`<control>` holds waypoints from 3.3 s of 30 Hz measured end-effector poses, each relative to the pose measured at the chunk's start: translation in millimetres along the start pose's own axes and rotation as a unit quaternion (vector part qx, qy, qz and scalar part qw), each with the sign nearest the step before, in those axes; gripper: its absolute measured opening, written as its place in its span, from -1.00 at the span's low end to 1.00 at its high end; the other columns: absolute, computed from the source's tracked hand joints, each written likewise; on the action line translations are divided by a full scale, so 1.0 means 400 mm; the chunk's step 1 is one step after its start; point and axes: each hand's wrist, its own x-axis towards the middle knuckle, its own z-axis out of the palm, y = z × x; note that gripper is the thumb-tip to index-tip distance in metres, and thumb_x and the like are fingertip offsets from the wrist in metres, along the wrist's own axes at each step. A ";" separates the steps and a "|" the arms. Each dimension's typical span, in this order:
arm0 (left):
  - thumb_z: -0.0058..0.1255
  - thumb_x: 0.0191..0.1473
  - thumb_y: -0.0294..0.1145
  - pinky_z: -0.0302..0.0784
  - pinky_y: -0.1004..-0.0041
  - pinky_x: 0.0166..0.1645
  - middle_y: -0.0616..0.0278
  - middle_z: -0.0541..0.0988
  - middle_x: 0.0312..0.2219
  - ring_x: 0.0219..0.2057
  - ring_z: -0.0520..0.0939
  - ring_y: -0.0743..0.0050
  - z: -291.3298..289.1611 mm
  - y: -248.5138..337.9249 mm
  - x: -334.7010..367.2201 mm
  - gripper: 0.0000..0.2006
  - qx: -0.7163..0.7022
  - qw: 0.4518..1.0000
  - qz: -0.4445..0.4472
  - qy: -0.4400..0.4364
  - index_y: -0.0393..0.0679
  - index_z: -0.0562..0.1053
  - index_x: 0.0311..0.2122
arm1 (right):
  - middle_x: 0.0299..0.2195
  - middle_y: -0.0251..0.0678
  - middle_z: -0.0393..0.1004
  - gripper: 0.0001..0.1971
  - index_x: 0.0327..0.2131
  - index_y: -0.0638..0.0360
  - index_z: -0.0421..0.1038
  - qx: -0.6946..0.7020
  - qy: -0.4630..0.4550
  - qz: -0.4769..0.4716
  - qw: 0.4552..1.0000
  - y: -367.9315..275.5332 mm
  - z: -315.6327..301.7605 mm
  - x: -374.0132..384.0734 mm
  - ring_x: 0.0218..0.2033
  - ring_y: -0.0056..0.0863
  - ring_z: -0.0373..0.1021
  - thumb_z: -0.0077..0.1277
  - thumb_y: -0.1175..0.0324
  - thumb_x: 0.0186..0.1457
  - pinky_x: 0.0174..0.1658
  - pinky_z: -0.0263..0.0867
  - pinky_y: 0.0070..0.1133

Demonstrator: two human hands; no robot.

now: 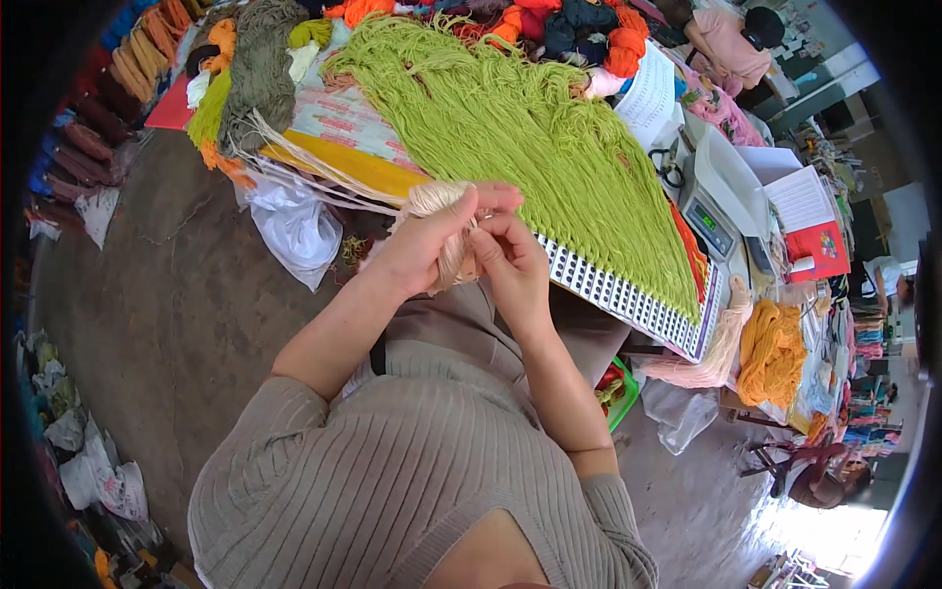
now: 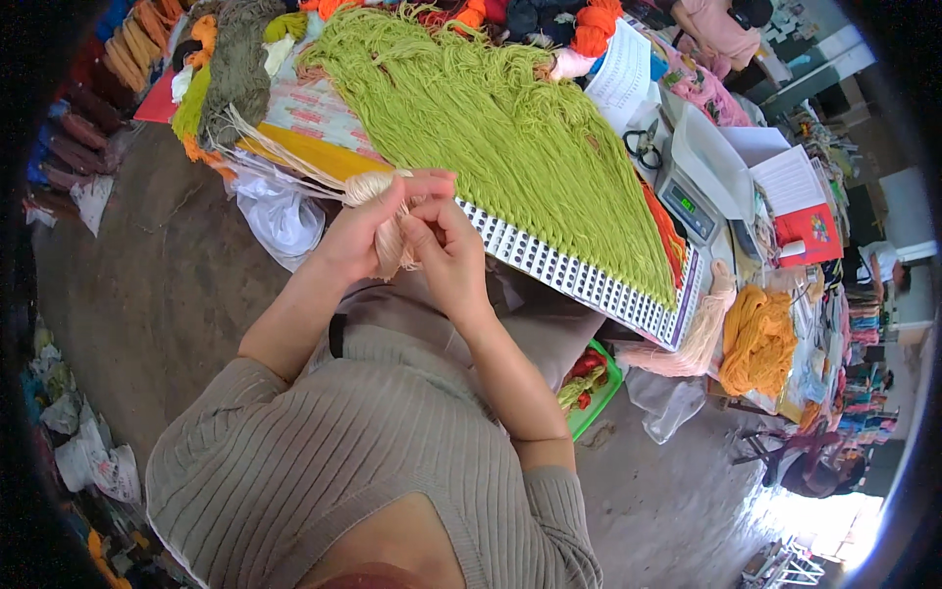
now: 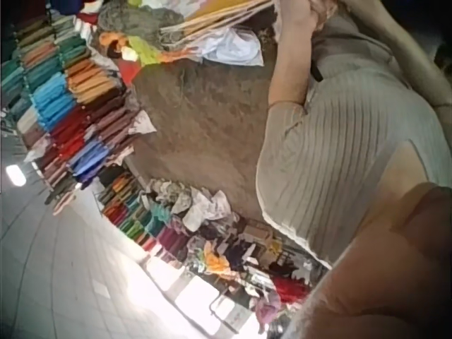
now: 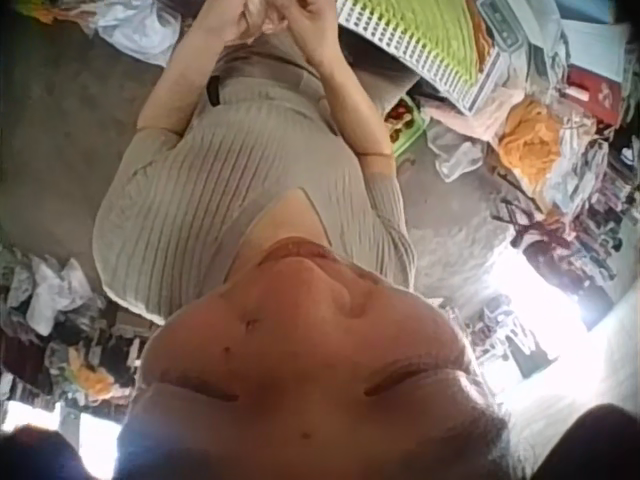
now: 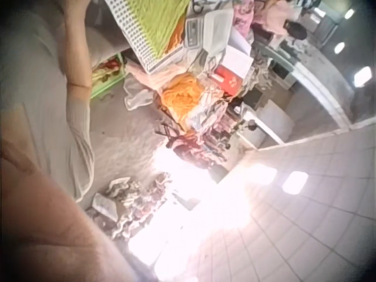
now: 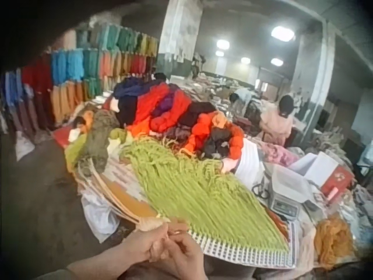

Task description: Sorting and attaching bunches of colored yarn to a sample board at a factory workstation.

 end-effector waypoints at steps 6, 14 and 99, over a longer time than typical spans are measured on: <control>-0.36 0.17 0.01 0.40 0.30 -0.04 0.09 0.37 -0.06 -0.08 0.44 0.26 -0.018 0.005 0.019 -0.46 -0.212 0.972 -0.096 -0.012 -0.26 0.24 0.05 | -0.53 -0.48 0.34 -0.90 -0.35 0.22 0.29 0.108 0.015 0.046 0.993 -0.032 -0.018 -0.021 -0.59 -0.77 0.21 -0.14 0.39 0.16 -0.54 0.09 -0.80; -0.29 0.16 -0.03 0.49 0.50 -0.30 0.27 0.44 -0.34 -0.35 0.50 0.55 -0.032 0.018 0.026 -0.49 -0.051 0.995 -0.034 0.080 -0.29 0.32 -0.01 | -0.64 -0.38 0.37 -0.82 -0.41 0.15 0.19 0.163 -0.007 0.127 0.978 -0.027 -0.057 -0.020 -0.71 -0.65 0.28 -0.27 0.29 0.22 -0.59 0.10 -0.76; -0.42 0.17 0.06 0.47 0.37 -0.14 0.09 0.40 -0.11 -0.16 0.47 0.39 -0.054 -0.042 0.055 -0.41 -0.174 0.979 -0.091 -0.048 -0.29 0.24 0.06 | -0.49 -0.39 0.31 -0.87 -0.41 0.26 0.26 0.114 0.039 0.057 0.991 0.015 -0.053 0.000 -0.61 -0.69 0.29 -0.17 0.42 0.17 -0.51 0.22 -0.76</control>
